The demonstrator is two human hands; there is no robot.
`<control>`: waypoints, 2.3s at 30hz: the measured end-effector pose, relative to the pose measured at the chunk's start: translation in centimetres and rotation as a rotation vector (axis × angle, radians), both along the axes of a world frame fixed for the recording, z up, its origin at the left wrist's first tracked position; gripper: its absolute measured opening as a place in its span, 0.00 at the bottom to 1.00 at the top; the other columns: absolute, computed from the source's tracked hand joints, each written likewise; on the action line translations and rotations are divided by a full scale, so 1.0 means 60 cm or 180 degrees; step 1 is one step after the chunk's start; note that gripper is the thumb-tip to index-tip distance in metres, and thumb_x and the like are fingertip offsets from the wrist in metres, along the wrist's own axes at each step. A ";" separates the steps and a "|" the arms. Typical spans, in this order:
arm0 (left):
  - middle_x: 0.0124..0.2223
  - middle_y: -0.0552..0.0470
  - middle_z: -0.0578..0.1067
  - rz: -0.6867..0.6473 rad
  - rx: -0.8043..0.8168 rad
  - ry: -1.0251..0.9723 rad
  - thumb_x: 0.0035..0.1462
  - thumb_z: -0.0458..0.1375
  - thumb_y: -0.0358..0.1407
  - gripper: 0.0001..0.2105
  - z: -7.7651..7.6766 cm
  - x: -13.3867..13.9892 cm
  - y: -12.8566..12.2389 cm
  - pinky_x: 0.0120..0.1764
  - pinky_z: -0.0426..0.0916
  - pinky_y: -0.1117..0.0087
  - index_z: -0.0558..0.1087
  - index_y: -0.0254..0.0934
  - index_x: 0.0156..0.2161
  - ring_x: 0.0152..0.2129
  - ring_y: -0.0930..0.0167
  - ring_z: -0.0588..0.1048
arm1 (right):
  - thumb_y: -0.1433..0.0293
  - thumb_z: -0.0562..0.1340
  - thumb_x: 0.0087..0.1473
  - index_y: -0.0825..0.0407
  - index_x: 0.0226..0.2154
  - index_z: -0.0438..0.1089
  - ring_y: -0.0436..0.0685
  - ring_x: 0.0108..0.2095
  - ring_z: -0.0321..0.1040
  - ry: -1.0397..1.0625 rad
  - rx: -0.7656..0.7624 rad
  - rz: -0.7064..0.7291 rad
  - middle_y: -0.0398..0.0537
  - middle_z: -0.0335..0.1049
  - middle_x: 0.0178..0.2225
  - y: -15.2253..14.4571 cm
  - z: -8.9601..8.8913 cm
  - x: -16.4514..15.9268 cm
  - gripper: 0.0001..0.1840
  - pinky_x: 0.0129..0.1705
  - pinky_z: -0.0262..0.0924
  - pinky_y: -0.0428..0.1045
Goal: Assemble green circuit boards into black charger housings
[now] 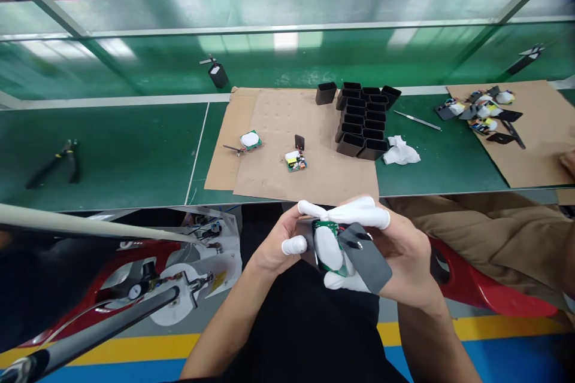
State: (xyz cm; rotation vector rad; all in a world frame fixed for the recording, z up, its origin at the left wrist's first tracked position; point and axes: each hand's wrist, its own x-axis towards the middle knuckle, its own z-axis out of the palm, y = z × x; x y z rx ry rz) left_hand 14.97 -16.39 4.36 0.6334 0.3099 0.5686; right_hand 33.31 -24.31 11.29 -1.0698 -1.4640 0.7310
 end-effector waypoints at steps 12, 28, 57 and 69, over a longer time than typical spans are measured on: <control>0.41 0.49 0.78 0.0004 -0.0426 -0.0054 0.50 0.77 0.53 0.29 -0.021 0.016 -0.020 0.33 0.75 0.71 0.78 0.38 0.51 0.29 0.70 0.77 | 0.58 0.87 0.36 0.40 0.60 0.73 0.69 0.56 0.71 0.0108 -0.0679 0.0028 0.52 0.71 0.57 0.007 -0.013 -0.001 0.49 0.56 0.73 0.60; 0.35 0.48 0.79 -0.0464 -0.1645 0.0323 0.60 0.73 0.40 0.13 0.012 0.013 -0.047 0.26 0.66 0.79 0.82 0.33 0.43 0.24 0.76 0.70 | 0.70 0.82 0.48 0.48 0.51 0.78 0.57 0.48 0.76 0.1622 -0.0944 0.0261 0.49 0.79 0.47 -0.001 -0.085 0.025 0.27 0.55 0.71 0.53; 0.50 0.47 0.76 0.0968 0.2424 0.1137 0.49 0.79 0.33 0.31 0.014 0.015 -0.020 0.51 0.81 0.64 0.79 0.46 0.58 0.48 0.61 0.81 | 0.57 0.71 0.64 0.45 0.49 0.76 0.56 0.44 0.69 0.1630 -0.0873 -0.0753 0.45 0.72 0.42 -0.039 -0.100 0.016 0.15 0.51 0.64 0.50; 0.50 0.45 0.81 0.1507 0.0644 0.0931 0.42 0.82 0.37 0.28 0.036 0.044 -0.030 0.55 0.78 0.61 0.81 0.42 0.50 0.51 0.58 0.81 | 0.59 0.71 0.64 0.41 0.61 0.72 0.62 0.53 0.71 0.0873 -0.0627 -0.0417 0.50 0.73 0.53 -0.011 -0.078 0.034 0.25 0.61 0.64 0.59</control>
